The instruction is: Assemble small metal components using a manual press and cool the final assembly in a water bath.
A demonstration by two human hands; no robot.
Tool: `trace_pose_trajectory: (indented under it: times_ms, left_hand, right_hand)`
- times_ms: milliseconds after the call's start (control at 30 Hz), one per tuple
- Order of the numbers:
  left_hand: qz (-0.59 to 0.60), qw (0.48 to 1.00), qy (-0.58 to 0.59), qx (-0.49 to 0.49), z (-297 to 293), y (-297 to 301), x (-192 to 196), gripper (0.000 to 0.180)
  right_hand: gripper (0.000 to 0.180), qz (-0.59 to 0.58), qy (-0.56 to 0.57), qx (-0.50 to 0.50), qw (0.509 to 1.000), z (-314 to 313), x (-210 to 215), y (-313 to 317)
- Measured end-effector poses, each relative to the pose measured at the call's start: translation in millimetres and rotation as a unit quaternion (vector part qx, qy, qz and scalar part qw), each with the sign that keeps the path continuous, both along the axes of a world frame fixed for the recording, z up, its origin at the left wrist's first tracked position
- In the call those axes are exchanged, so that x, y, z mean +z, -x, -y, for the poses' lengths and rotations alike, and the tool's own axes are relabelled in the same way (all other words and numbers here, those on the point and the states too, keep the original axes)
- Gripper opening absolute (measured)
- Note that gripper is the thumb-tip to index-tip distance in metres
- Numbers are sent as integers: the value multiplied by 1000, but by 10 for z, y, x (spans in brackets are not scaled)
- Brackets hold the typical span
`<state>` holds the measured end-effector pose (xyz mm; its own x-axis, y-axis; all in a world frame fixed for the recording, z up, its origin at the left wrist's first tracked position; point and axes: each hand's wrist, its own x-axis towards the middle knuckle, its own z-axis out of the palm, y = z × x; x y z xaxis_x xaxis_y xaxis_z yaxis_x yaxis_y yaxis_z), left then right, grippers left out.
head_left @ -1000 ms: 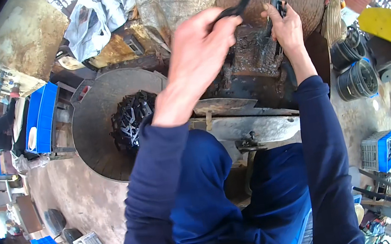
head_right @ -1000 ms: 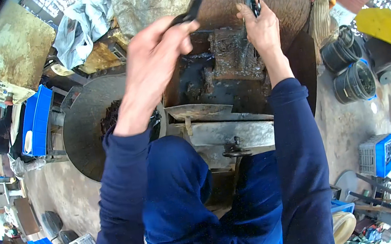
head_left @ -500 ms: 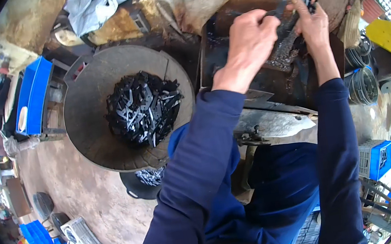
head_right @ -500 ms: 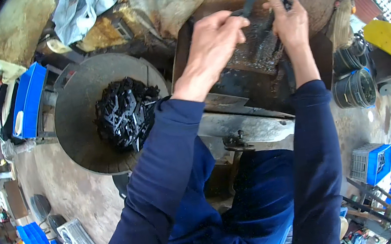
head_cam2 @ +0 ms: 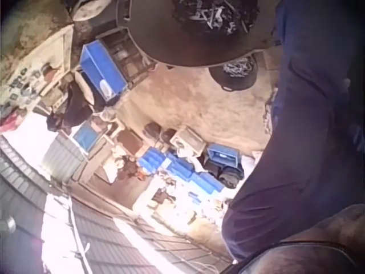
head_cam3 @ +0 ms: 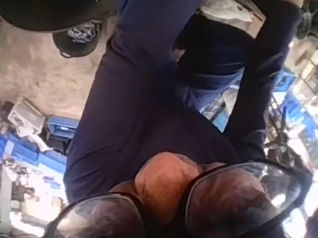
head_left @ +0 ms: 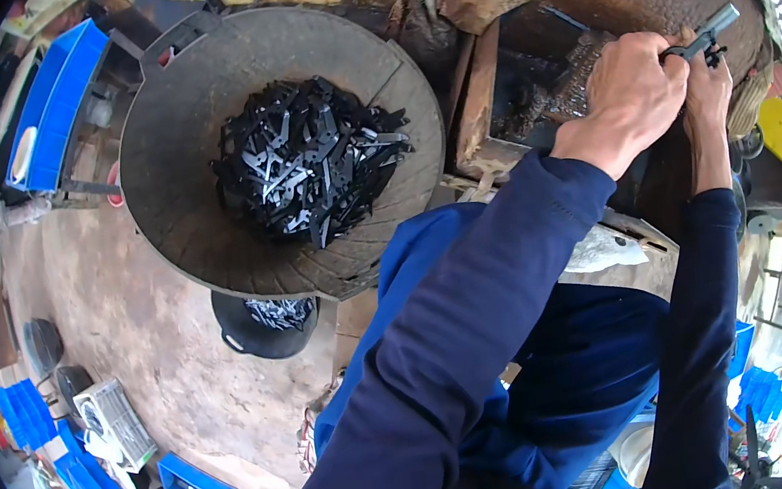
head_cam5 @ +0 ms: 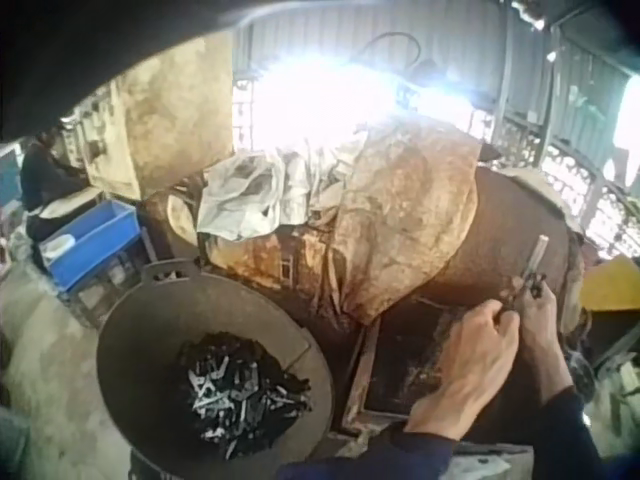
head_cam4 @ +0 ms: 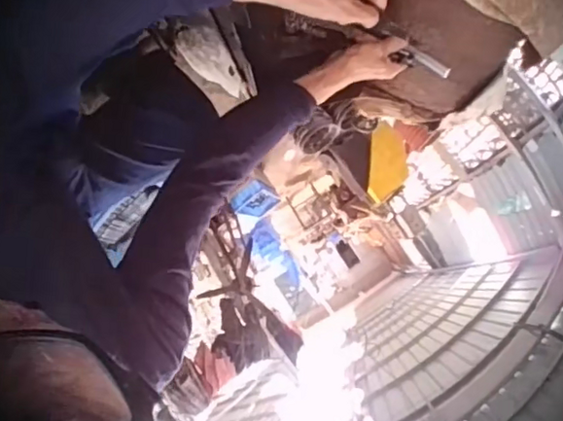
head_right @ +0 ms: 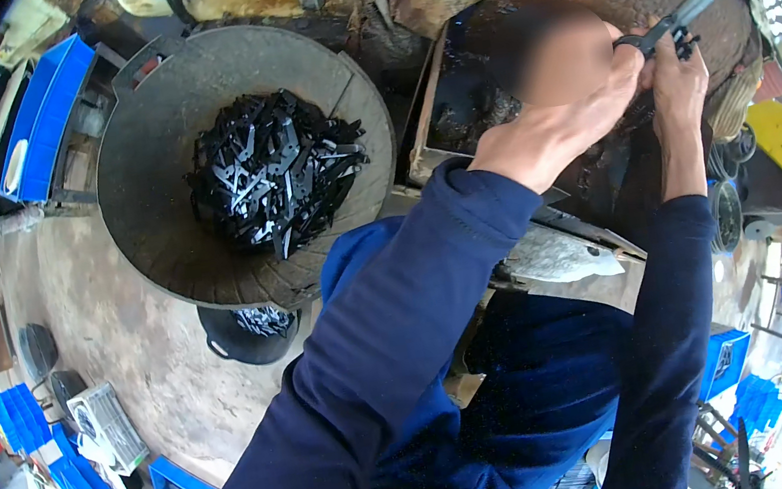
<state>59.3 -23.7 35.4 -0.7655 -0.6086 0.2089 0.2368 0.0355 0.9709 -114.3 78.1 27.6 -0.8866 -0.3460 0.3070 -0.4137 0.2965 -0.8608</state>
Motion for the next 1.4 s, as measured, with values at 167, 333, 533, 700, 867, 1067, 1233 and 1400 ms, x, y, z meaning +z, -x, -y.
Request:
trace_pose_trajectory:
  times_ms: [167, 333, 533, 700, 867, 1067, 1233, 1400]
  left_hand:
    - [25, 999, 11, 28, -51, -22, 48, 28]
    - [22, 999, 25, 24, -69, -79, 86, 30]
    - [48, 997, 60, 30, -61, -175, 166, 31]
    - [55, 994, 74, 65, 24, -179, 134, 31]
    - [65, 995, 64, 46, 57, -167, 91, 31]
    - [72, 991, 100, 53, 29, -136, 6, 31]
    - [102, 982, 155, 34, 42, -96, -51, 27]
    - [143, 948, 283, 16, 65, 39, -179, 31]
  right_hand:
    - [32, -8, 11, -7, 1000, -7, -8, 19]
    - [35, -9, -2, -6, 1000, 9, 1, 32]
    - [33, 42, 38, -1, 998, 24, 33, -35]
    - [29, 63, -22, 7, 998, -111, 88, -208]
    - [27, 197, 55, 113, 972, -490, 258, -993]
    - [28, 155, -67, 198, 966, -1001, 181, -1394]
    - [32, -38, -189, 274, 942, -1232, 78, -1654]
    - [40, -121, -282, 312, 899, -1312, -26, -1880]
